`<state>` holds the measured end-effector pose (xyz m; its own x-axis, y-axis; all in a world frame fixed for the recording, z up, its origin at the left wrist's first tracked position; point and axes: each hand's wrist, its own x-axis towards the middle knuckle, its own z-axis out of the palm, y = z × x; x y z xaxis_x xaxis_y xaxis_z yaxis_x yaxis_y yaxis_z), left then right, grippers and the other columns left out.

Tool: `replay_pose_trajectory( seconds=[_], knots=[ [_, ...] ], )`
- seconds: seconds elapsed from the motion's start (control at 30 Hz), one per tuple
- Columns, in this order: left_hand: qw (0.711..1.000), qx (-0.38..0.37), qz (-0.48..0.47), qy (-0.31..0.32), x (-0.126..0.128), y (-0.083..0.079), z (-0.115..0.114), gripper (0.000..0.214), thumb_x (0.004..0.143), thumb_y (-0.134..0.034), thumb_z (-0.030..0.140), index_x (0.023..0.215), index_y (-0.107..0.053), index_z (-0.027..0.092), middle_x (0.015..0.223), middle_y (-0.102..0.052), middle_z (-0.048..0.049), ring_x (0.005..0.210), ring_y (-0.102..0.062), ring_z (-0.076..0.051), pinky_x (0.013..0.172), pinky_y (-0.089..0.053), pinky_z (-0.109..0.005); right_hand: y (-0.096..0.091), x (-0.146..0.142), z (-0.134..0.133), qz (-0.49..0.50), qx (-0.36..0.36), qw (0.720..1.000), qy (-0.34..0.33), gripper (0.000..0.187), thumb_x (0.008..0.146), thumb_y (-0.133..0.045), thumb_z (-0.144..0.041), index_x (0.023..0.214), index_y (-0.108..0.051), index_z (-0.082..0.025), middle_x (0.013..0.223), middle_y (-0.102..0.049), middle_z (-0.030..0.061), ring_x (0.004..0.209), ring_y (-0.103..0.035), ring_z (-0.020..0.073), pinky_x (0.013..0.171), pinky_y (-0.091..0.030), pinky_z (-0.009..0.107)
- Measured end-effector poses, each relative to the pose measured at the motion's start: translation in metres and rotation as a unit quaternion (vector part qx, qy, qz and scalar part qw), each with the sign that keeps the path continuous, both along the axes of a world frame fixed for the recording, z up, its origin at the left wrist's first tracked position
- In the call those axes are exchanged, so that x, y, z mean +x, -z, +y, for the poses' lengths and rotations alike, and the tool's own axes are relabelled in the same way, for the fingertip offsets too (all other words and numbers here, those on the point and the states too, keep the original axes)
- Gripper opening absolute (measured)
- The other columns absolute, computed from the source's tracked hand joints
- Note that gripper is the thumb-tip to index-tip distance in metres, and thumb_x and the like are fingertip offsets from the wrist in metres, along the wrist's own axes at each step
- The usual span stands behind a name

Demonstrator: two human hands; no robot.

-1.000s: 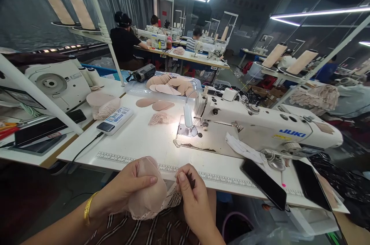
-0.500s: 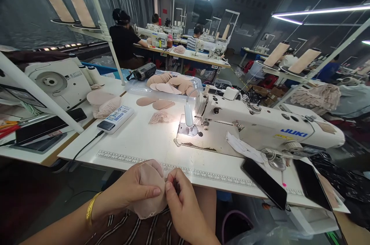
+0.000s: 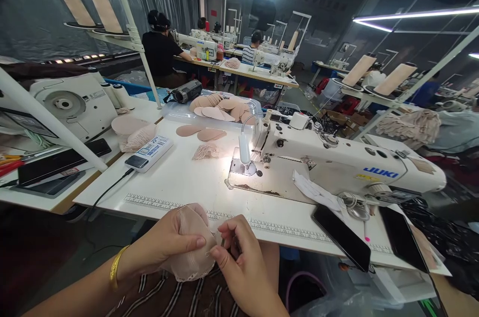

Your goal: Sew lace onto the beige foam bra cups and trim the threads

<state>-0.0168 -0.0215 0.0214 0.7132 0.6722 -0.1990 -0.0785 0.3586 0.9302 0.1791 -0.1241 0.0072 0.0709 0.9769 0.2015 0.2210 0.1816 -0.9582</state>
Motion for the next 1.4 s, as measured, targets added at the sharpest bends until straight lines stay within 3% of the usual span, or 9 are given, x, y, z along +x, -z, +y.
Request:
replay_pose_trajectory(
  seconds=[0.1,0.17,0.27,0.43,0.57,0.9,1.07,1.17,1.4],
  knots=[
    [1.0,0.0,-0.005,0.007,0.001,0.0,0.0,0.032,0.072,-0.091,0.038,0.087,-0.069,0.02,0.074,-0.066,0.0005,0.068,-0.059,-0.015,0.058,-0.048,-0.022,-0.005,-0.006,0.003,-0.052,0.012,0.999,0.0,0.012,0.104,-0.058,-0.035,0.097,-0.057,-0.025,0.09,-0.055,-0.0008,0.08,-0.053,0.0161,0.07,-0.044,0.027],
    [1.0,0.001,-0.005,0.007,0.0,0.002,0.0,0.032,0.072,-0.092,0.037,0.087,-0.069,0.02,0.074,-0.065,0.0009,0.068,-0.057,-0.014,0.058,-0.048,-0.021,-0.007,-0.008,0.005,-0.096,0.029,0.995,0.006,0.018,0.106,-0.052,-0.028,0.089,-0.052,-0.024,0.084,-0.053,-0.0018,0.075,-0.051,0.0154,0.066,-0.042,0.026],
    [1.0,-0.003,-0.004,0.009,0.0,0.003,0.0,0.033,0.071,-0.092,0.038,0.088,-0.07,0.019,0.075,-0.068,0.0001,0.069,-0.059,-0.015,0.059,-0.049,-0.021,-0.004,-0.009,0.006,-0.168,0.091,0.982,0.015,0.017,0.105,-0.046,-0.017,0.09,-0.047,-0.024,0.083,-0.051,-0.0018,0.071,-0.049,0.0151,0.062,-0.039,0.026],
    [0.999,-0.025,-0.016,0.04,0.001,0.001,0.001,0.033,0.071,-0.093,0.038,0.09,-0.076,0.016,0.083,-0.073,-0.0046,0.078,-0.064,-0.018,0.068,-0.053,-0.024,0.006,-0.01,0.011,-0.326,0.235,0.913,0.076,0.025,0.088,-0.042,0.002,0.093,-0.047,-0.023,0.083,-0.048,0.001,0.074,-0.045,0.0186,0.06,-0.035,0.029],
    [0.998,-0.023,-0.019,0.054,0.004,-0.002,0.001,0.028,0.074,-0.091,0.037,0.088,-0.08,0.016,0.083,-0.072,-0.0041,0.079,-0.061,-0.017,0.071,-0.051,-0.023,0.009,-0.011,0.017,-0.392,0.273,0.872,0.105,0.034,0.078,-0.042,0.007,0.093,-0.048,-0.022,0.082,-0.047,0.0017,0.073,-0.042,0.02,0.059,-0.034,0.03],
    [0.993,-0.083,-0.033,0.078,0.004,-0.002,0.002,0.035,0.07,-0.094,0.04,0.09,-0.083,0.013,0.082,-0.072,-0.0054,0.078,-0.061,-0.017,0.078,-0.05,-0.027,0.012,-0.011,0.02,-0.365,0.28,0.883,0.095,0.03,0.087,-0.043,0.006,0.093,-0.046,-0.023,0.081,-0.045,0.0009,0.072,-0.042,0.0193,0.059,-0.035,0.031],
    [0.993,-0.108,-0.01,0.05,0.005,-0.004,0.003,0.036,0.067,-0.095,0.038,0.086,-0.083,0.011,0.082,-0.073,-0.0073,0.077,-0.061,-0.018,0.074,-0.049,-0.028,0.008,-0.008,0.018,-0.218,0.144,0.965,0.029,0.018,0.101,-0.04,-0.008,0.094,-0.044,-0.024,0.087,-0.048,0.0009,0.077,-0.048,0.0184,0.065,-0.042,0.03],
    [0.991,-0.125,-0.015,0.048,0.006,-0.005,0.002,0.035,0.067,-0.095,0.039,0.085,-0.081,0.011,0.078,-0.071,-0.0055,0.073,-0.059,-0.017,0.07,-0.047,-0.027,0.003,-0.009,0.014,-0.121,0.09,0.988,-0.005,0.017,0.107,-0.038,-0.016,0.095,-0.044,-0.025,0.091,-0.049,0.0006,0.08,-0.05,0.0178,0.07,-0.045,0.031],
    [0.995,-0.082,0.013,0.048,0.007,-0.005,0.0,0.036,0.073,-0.09,0.04,0.094,-0.077,0.015,0.088,-0.072,-0.003,0.084,-0.062,-0.02,0.082,-0.048,-0.031,0.009,-0.006,0.014,-0.19,0.186,0.962,0.062,0.019,0.103,-0.041,-0.009,0.093,-0.047,-0.024,0.092,-0.045,0.0015,0.081,-0.046,0.0189,0.068,-0.04,0.031]
  ],
)
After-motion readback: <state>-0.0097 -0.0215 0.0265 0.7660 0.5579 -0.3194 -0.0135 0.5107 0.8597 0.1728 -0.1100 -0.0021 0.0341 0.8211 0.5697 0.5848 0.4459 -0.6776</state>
